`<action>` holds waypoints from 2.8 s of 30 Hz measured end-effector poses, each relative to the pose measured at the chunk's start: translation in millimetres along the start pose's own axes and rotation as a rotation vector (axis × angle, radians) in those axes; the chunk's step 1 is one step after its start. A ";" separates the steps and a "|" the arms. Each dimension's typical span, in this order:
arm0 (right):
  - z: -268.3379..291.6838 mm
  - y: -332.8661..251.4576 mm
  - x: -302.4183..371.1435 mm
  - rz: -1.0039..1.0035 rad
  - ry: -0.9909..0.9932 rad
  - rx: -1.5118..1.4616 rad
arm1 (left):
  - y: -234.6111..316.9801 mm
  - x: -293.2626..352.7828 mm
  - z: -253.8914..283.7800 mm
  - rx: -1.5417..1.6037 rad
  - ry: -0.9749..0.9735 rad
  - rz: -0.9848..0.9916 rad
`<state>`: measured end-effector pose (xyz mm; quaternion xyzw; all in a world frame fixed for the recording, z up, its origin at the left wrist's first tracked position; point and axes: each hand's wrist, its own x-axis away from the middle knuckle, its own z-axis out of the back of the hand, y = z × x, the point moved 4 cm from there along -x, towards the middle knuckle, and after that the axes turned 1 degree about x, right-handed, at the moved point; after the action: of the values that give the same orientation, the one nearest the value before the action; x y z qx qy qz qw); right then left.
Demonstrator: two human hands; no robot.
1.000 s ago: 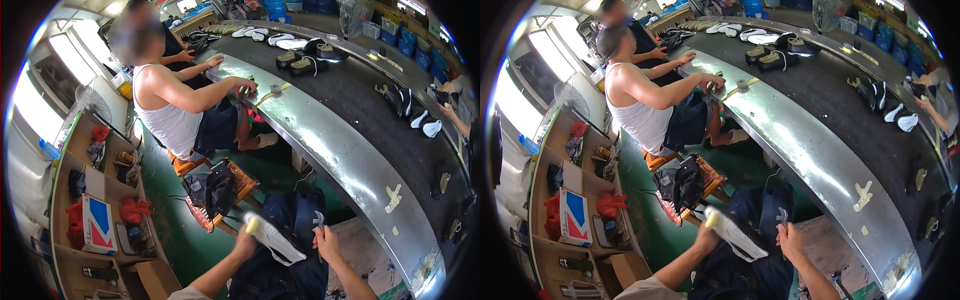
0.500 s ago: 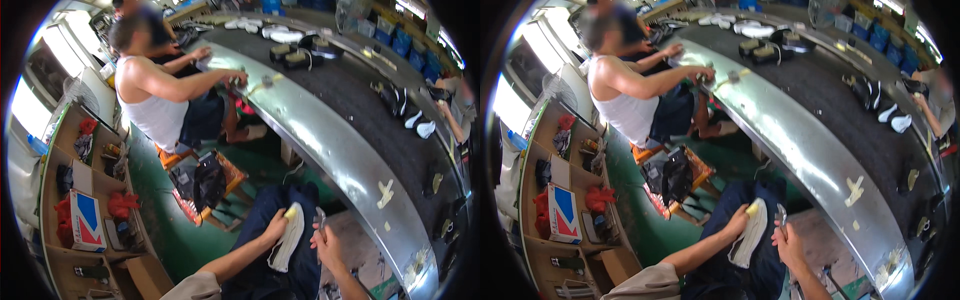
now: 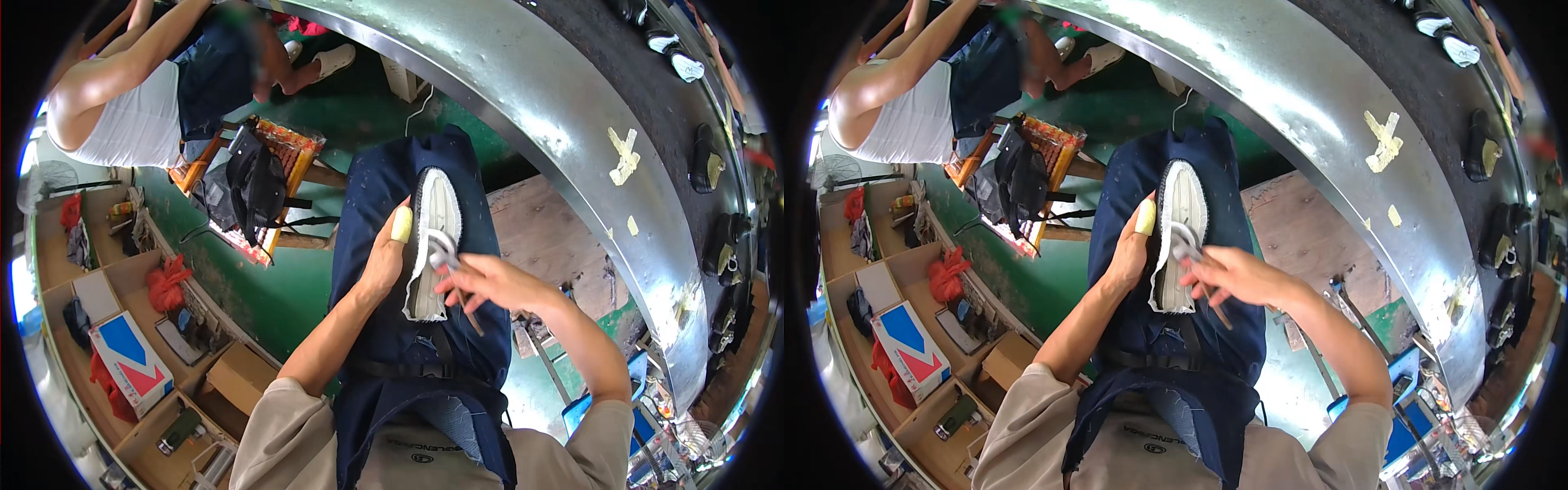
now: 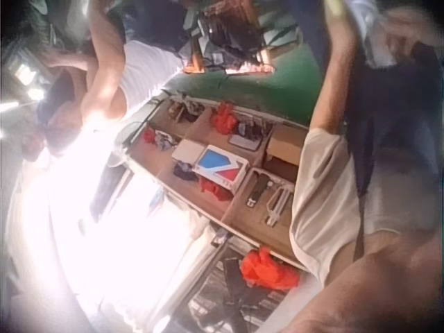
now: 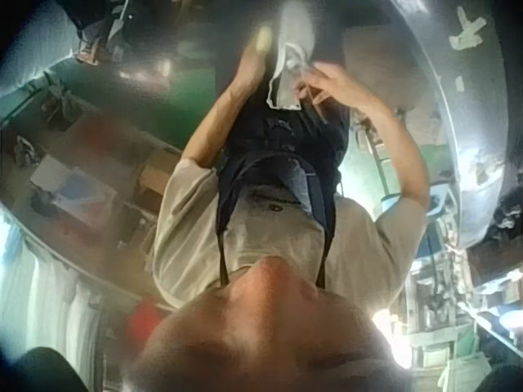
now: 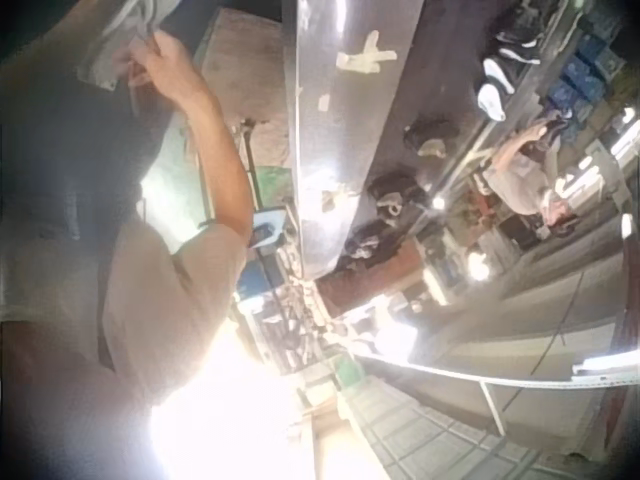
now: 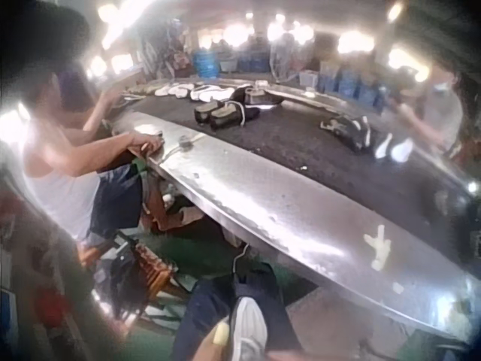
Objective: Assembling shoe uppers onto lasts and applying glue/reinforcement.
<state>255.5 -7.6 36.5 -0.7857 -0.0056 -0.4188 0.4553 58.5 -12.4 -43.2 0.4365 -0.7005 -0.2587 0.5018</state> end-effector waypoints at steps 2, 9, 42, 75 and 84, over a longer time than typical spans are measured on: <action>-14.4 -15.4 -13.6 0.079 0.165 0.322 | -1.2 0.5 9.2 -0.024 -0.014 -0.014; -7.5 -27.1 5.4 0.330 0.414 0.983 | 2.2 18.6 8.0 -0.186 -0.121 -0.094; -1.2 18.2 2.4 -0.207 -0.038 0.146 | 4.7 20.0 -5.5 -0.604 -0.209 -0.128; 29.8 3.1 -30.9 0.226 0.543 0.298 | -4.7 -57.1 -37.9 0.019 0.114 0.018; 5.2 14.3 -13.0 0.298 0.739 -0.106 | 18.0 -46.3 -35.6 -0.497 0.191 -0.112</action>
<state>256.0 -7.3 16.5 -0.5968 0.2942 -0.6023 0.4411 90.6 39.4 -38.0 0.3605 -0.5396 -0.4080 0.6422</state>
